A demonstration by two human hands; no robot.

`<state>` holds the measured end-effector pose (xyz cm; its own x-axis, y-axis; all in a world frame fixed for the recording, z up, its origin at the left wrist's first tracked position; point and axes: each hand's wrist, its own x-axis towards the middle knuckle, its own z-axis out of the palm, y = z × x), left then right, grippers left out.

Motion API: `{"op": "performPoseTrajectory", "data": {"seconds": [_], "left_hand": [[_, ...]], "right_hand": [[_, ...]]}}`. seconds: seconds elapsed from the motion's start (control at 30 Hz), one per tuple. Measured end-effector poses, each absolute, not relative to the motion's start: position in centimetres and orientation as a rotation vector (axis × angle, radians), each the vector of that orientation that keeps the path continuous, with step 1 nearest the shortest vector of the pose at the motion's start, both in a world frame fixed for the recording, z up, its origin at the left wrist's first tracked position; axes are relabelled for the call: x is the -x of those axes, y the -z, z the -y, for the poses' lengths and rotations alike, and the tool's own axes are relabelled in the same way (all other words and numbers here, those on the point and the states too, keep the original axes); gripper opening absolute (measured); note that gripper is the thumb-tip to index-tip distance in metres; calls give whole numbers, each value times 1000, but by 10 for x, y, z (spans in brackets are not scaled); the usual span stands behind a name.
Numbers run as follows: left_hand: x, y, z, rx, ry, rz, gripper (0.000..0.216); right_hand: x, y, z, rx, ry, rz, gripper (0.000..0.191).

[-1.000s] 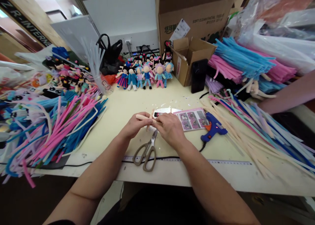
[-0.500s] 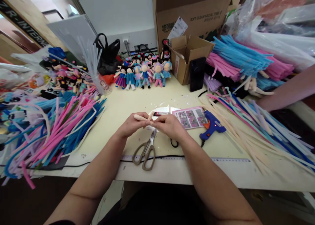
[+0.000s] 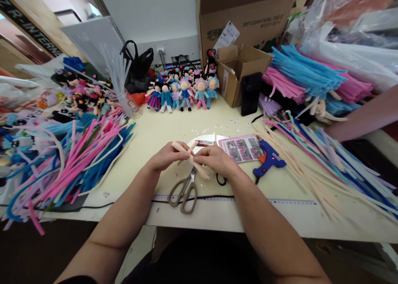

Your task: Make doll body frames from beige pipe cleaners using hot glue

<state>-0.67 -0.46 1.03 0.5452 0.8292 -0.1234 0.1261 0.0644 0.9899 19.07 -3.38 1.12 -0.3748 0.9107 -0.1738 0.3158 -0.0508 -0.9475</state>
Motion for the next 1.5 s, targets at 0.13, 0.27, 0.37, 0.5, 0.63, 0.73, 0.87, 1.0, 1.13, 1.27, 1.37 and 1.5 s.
{"op": "performPoseTrajectory", "data": {"seconds": [0.13, 0.27, 0.37, 0.5, 0.63, 0.73, 0.87, 1.0, 1.13, 1.27, 1.37, 1.5], "left_hand": [[7, -11, 5, -1427, -632, -886, 23], [8, -10, 4, -1435, -624, -879, 24], [9, -9, 3, -1430, -614, -860, 24], [11, -8, 2, -1412, -607, -860, 26], [11, -6, 1, -1394, -610, -864, 27], [11, -5, 0, -1375, -644, -879, 25], [8, -4, -1, -1355, -708, -893, 22], [4, -3, -2, -1333, -745, -893, 28], [3, -1, -2, -1250, -763, -916, 37], [4, -3, -2, -1271, -946, -1055, 35], [4, -5, -1, -1367, -911, -995, 32], [4, -3, -1, -1345, -876, -999, 26]], "right_hand": [[-190, -11, 34, 1317, -1403, 1741, 20], [-188, -8, 34, 1298, -1371, 1765, 22], [-187, -8, 35, 1302, -1357, 1757, 21], [-183, -13, 37, 1325, -1304, 1762, 17], [-180, -17, 38, 1336, -1256, 1764, 17], [-180, -15, 36, 1344, -1283, 1692, 19], [-178, -9, 35, 1261, -1303, 1587, 29], [-174, -3, 41, 1274, -938, 1758, 20], [-172, -2, 40, 1306, -915, 1632, 21], [-171, -1, 34, 1263, -1336, 1221, 27], [-169, 1, 33, 1195, -1510, 1133, 27], [-166, 2, 36, 1181, -1625, 1082, 32]]}}
